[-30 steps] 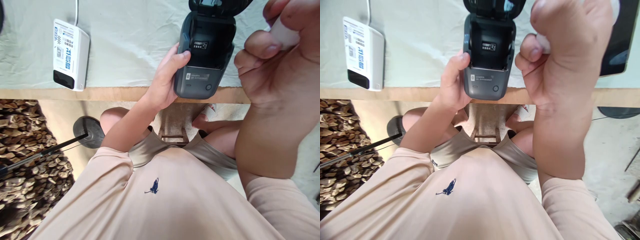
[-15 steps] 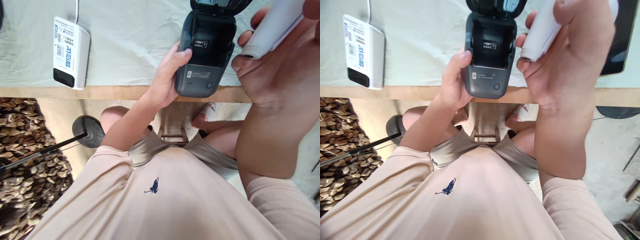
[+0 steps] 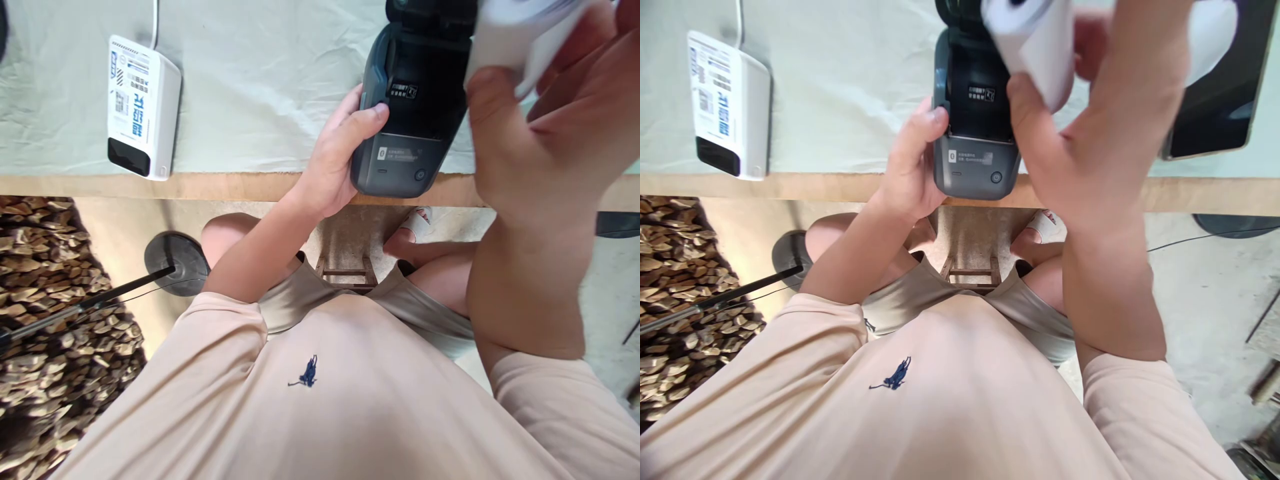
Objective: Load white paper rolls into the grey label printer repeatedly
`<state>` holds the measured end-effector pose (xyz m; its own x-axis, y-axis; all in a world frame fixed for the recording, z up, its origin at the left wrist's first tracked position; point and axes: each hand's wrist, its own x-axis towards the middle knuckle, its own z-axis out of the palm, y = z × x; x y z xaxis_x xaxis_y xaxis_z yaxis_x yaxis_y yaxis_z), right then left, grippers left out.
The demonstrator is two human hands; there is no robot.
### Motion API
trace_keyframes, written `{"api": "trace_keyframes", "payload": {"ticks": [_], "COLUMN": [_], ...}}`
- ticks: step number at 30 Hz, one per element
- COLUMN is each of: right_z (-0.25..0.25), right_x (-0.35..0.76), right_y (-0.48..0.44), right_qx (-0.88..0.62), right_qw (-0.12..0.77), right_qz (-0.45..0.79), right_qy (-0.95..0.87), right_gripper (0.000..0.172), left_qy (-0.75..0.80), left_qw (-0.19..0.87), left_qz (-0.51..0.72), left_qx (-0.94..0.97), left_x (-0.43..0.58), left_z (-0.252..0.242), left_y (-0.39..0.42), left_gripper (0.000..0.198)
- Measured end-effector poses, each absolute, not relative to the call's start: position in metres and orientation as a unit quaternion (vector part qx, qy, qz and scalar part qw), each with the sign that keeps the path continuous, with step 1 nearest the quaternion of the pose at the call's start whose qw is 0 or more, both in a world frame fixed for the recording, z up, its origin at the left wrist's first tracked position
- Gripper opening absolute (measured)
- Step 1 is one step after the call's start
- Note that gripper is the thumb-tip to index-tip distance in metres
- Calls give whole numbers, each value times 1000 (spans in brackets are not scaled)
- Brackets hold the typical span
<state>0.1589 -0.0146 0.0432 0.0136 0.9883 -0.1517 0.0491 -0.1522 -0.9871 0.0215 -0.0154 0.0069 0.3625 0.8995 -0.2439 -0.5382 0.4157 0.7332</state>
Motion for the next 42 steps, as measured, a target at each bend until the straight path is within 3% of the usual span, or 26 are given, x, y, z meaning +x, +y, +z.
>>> {"api": "trace_keyframes", "payload": {"ticks": [3, 9, 16, 22, 28, 32, 36, 39, 42], "right_z": [46, 51, 39, 38, 39, 43, 41, 34, 31], "right_x": [161, 163, 166, 167, 168, 164, 154, 150, 149], "right_y": [-15, -16, -12, -16, -17, -17, -17, -11, -4], "right_qx": [-552, -547, -609, -552, -505, -506, -600, -644, -566], "right_qw": [361, 290, 144, 189, 144, 197, 319, 424, 463], "right_qz": [299, 274, 115, 96, 120, 162, 155, 239, 378], "right_qy": [-689, -736, -772, -806, -843, -824, -717, -590, -568], "right_gripper": [40, 37, 27, 25, 27, 29, 34, 40, 45], "left_qy": [340, 357, 395, 322, 325, 342, 350, 328, 314], "left_qw": [771, 750, 767, 795, 766, 761, 760, 762, 764], "left_qz": [454, 476, 436, 456, 468, 447, 417, 414, 414], "left_qx": [290, 290, 257, 237, 297, 324, 354, 375, 383], "left_x": [21, 27, 25, 23, 21, 19, 17, 16, 16], "left_z": [7, 12, 9, 8, 8, 5, 4, 3, 2], "left_y": [-15, -20, -21, -18, -14, -14, -15, -14, -13], "left_gripper": [22, 26, 27, 17, 11, 14, 23, 29, 31]}}
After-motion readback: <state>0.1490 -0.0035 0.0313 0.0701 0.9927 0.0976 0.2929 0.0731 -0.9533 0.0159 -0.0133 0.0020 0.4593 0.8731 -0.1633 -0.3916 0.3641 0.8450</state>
